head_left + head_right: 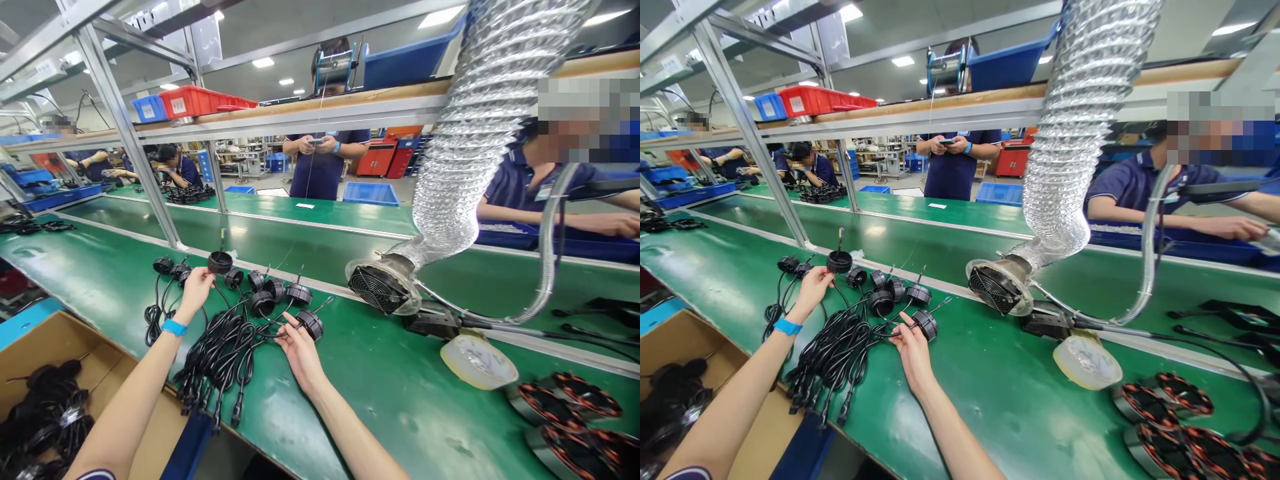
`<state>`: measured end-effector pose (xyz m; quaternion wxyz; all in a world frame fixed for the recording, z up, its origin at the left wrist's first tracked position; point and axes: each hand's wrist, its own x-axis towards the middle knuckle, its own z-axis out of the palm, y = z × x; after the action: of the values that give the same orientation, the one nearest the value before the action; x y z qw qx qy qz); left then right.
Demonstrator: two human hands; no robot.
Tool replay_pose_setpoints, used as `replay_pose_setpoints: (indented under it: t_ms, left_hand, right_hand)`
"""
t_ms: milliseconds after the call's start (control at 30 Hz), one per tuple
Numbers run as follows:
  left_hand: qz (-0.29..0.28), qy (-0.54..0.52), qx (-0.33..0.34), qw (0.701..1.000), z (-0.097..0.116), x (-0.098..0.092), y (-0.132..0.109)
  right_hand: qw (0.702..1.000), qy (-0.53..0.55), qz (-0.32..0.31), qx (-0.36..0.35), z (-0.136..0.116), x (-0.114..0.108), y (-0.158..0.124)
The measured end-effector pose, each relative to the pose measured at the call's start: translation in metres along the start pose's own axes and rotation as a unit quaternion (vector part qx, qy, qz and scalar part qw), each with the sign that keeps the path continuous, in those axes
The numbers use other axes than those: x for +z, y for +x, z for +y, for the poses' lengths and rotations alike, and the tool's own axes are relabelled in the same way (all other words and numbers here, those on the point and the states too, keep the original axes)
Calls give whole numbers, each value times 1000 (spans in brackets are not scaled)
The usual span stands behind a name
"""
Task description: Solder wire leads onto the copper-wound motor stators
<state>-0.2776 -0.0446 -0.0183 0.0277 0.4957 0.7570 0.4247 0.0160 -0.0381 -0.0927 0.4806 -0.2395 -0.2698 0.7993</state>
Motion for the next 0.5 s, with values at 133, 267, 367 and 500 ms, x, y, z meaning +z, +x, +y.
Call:
replay_pose_setpoints:
  t_ms: [133,267,367,500]
  left_hand:
    - [12,95,-88,991,-29,3,-6]
    - [26,186,-56,981,-11,5,-17]
    - [-16,251,115,961,29,8,-21]
    - [-285,182,364,868,75,25,-21]
  right_hand:
    - [1000,-6,-4,-1,1,0,0]
    - [1000,-14,-2,-7,0,1,-1]
    - [1000,-14,6,-4,-1,2,-2]
    - [1000,-11,11,-3,-2,4,-3]
